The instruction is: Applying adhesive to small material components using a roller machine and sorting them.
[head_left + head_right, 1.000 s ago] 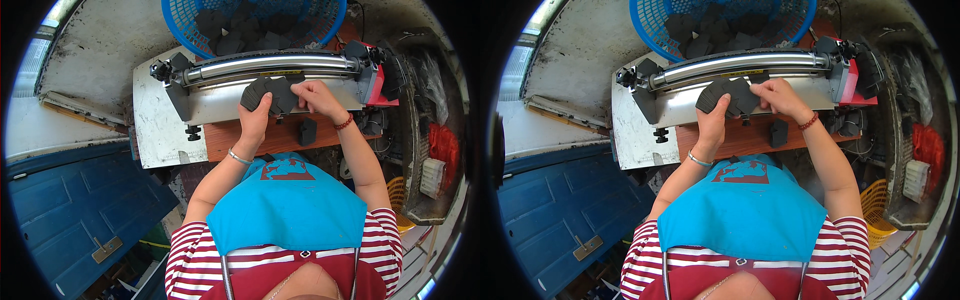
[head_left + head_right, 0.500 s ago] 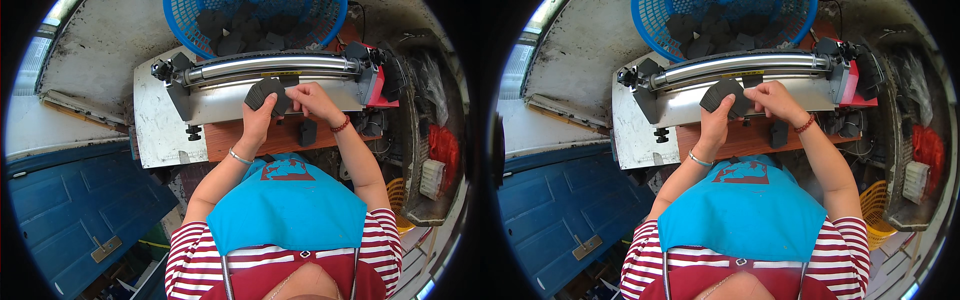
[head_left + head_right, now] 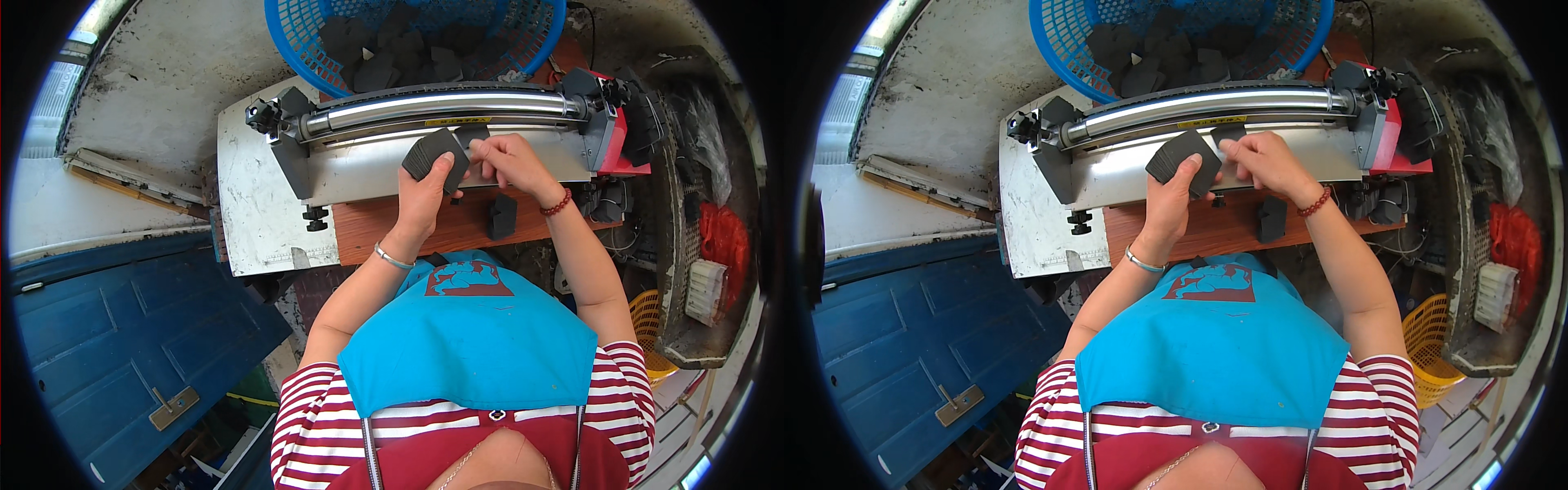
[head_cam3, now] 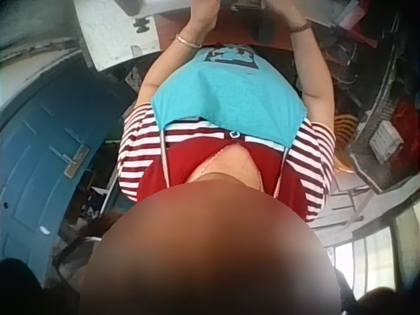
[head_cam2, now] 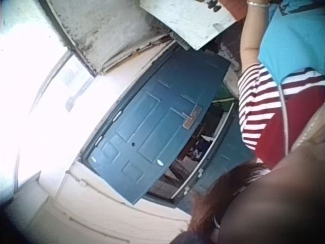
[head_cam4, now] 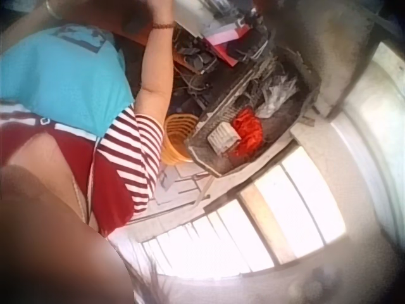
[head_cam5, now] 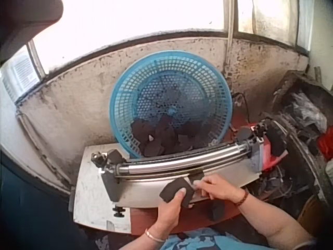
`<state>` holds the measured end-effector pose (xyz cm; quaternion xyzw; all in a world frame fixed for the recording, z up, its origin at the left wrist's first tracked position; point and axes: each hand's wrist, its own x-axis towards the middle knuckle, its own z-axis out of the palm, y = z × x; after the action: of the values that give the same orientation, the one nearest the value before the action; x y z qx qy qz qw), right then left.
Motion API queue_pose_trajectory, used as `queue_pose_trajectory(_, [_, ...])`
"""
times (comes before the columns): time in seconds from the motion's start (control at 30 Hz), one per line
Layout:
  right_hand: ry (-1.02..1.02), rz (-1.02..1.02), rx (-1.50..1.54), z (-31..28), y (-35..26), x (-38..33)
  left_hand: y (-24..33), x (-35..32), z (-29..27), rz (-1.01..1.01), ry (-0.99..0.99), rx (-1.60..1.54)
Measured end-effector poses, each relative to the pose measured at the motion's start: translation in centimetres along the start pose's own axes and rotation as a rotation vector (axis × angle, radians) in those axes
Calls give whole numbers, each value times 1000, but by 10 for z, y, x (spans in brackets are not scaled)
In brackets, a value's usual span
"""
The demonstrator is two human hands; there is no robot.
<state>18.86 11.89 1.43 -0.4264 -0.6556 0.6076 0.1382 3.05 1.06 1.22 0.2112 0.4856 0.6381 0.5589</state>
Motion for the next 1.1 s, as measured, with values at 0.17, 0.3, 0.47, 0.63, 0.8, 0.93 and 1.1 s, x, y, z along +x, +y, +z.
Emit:
queue_pose_trajectory(0.17, [-108,-12,45,7,-4,-9,7,-2,1,-28,14,21])
queue_pose_trajectory(0.3, [-132,33,57,-2,0,-12,5,-2,-7,13,-11,-93])
queue_pose_trajectory(0.47, [-141,2,63,-2,5,-13,-2,0,-10,58,5,-58])
queue_pose_trajectory(0.63, [-108,6,14,-10,8,-12,-4,0,-14,64,-1,-10])
queue_pose_trajectory(0.8, [41,142,-83,-31,16,-4,-1,0,-13,75,15,-6])
queue_pose_trajectory(0.93, [281,56,-220,-18,2,1,-1,0,-6,64,1,-17])
queue_pose_trajectory(1.1, [-96,-21,-37,-3,-2,-9,-2,1,-5,34,1,-40])
